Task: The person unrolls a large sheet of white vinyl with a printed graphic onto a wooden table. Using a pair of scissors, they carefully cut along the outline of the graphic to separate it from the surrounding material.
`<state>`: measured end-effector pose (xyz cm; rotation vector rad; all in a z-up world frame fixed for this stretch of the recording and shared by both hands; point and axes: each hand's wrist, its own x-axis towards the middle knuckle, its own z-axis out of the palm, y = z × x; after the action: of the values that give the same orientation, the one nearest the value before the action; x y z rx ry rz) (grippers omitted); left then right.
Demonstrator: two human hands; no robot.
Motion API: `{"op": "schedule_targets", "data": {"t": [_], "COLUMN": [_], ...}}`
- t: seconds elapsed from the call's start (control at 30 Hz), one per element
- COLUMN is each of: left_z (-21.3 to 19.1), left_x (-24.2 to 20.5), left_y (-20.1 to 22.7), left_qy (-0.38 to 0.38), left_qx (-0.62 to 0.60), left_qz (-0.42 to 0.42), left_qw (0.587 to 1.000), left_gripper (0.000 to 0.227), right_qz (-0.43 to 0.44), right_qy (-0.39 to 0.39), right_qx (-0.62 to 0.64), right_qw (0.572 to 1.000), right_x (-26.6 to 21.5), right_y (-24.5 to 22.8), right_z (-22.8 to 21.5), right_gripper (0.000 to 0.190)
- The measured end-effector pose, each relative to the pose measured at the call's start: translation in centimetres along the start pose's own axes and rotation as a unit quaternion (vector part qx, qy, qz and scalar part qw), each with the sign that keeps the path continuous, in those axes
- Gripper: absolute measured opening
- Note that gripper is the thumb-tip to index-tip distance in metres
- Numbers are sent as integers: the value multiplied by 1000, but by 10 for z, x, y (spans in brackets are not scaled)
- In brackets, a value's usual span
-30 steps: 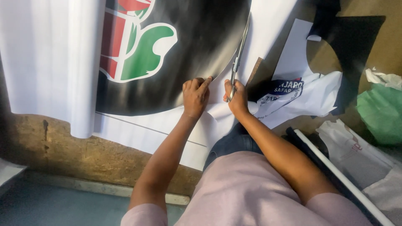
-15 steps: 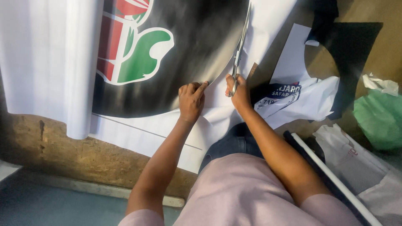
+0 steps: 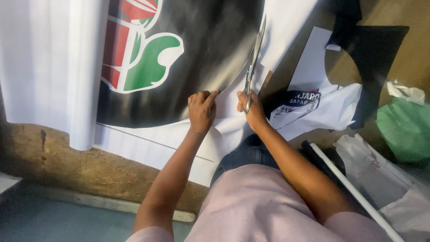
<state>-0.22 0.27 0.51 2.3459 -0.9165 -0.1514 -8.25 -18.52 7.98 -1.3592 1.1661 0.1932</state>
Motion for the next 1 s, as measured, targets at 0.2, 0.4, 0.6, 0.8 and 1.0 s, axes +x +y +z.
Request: {"op": "schedule_targets", "data": {"t": [0.2,0.4,0.6,0.8,1.0], "left_z": [-12,-11,-14,-10,-10], "left_x": [10,9,5,2,0], "left_y": [7,13,19,16,15], "left_qy": [41,73,78,66,55], "left_qx": [-18,-59,-57,-13,-8], "left_qz": [-32,-53,-36,-18,-25], "left_qw": [998,994,995,998,998], "left_gripper": [37,37,33,32,32], "right_qz": [40,53,-29,-77,-53], "right_qy": [-146,-158,-145,-72,-22], "right_qx": [78,107,66,101,104], "right_qw": [985,980,987,989,993], "right_x": [-50,-22,14,60,63], "right_y": [43,80,40,13,10], "right_z": [-28,-57,-36,-10,-6], "right_gripper": [34,34,37,31,34]}}
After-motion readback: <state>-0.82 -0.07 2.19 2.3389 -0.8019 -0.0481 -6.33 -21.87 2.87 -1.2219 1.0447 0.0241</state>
